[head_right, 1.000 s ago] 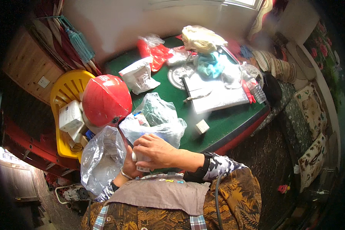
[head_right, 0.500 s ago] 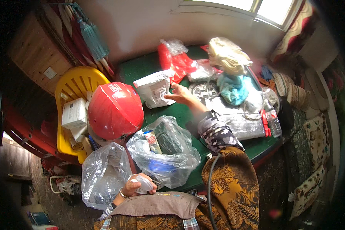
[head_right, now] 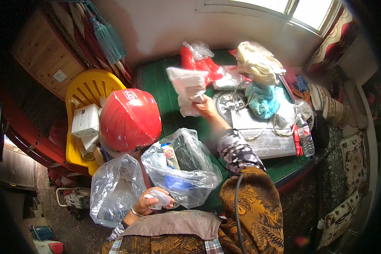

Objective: The person organizes various items on a green table by hand, placing them into plastic bags, including a red helmet, a silver sunshade, a cloth bundle, and several small packaged goods.

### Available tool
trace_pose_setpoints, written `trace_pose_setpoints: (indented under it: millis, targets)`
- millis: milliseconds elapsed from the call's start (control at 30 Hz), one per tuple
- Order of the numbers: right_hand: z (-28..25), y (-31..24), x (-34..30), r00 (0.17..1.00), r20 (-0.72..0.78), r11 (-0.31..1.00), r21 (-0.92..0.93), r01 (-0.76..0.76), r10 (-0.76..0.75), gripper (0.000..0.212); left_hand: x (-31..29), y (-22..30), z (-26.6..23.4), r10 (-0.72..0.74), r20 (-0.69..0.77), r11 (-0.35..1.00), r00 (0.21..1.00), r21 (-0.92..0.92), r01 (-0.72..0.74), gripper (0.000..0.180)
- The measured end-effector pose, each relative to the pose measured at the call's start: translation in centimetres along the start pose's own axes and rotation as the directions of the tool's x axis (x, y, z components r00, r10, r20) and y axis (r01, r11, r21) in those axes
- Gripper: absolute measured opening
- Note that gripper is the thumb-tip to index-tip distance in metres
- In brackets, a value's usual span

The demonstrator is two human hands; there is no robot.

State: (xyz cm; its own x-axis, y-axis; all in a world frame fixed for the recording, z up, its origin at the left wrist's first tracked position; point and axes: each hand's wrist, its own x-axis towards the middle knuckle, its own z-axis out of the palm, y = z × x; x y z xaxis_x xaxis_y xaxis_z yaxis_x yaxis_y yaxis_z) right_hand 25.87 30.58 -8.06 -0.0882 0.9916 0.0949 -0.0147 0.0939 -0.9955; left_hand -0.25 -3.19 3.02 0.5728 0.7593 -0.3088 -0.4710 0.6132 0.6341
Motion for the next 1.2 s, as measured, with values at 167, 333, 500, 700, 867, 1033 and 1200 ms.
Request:
trace_pose_setpoints:
  millis: [167, 333, 500, 700, 867, 1033, 1200]
  targets:
    - [-4.9, -9.0, -6.2, 0.998, 0.022, 0.997, -0.059, 0.057, -0.055, 0.023, -0.9, -0.4, 0.5, 0.022, 0.044, 0.999, 0.999, 0.031, -0.023, 0.044]
    - [-6.5, -13.4, -13.2, 0.99, 0.095, 0.901, -0.412, 0.139, -0.109, 0.051, -1.7, 0.6, 2.4, -0.002, 0.093, 0.992, 0.996, 0.127, -0.01, 0.046]
    - [-6.1, -10.8, -18.0, 0.847, 0.266, 0.6, -0.61, 0.518, -0.46, 0.063, -3.5, 0.5, 3.3, 0.03, 0.124, 0.977, 0.992, 0.205, -0.056, 0.046]
    - [2.3, -14.5, -23.5, 0.963, 0.263, 0.989, 0.117, -0.091, 0.057, 0.042, -6.4, -1.5, 1.2, 0.114, 0.103, 0.985, 0.988, 0.119, -0.126, 0.05]
    - [6.7, -16.4, -27.3, 0.906, 0.402, 0.964, 0.164, -0.21, 0.129, 0.048, -7.6, -1.0, 1.1, 0.259, 0.048, 0.943, 0.965, 0.205, -0.263, 0.061]
    - [10.8, -18.7, -29.3, 0.888, 0.458, 0.998, -0.018, 0.062, -0.047, 0.038, -8.7, -2.7, 0.1, 0.53, -0.054, 0.833, 0.847, 0.22, -0.507, 0.066]
    - [12.4, -19.7, -29.2, 0.678, 0.61, 0.835, -0.047, 0.548, -0.411, 0.027, -9.7, -3.2, -1.7, 0.697, -0.132, 0.591, 0.705, 0.662, -0.461, 0.056]
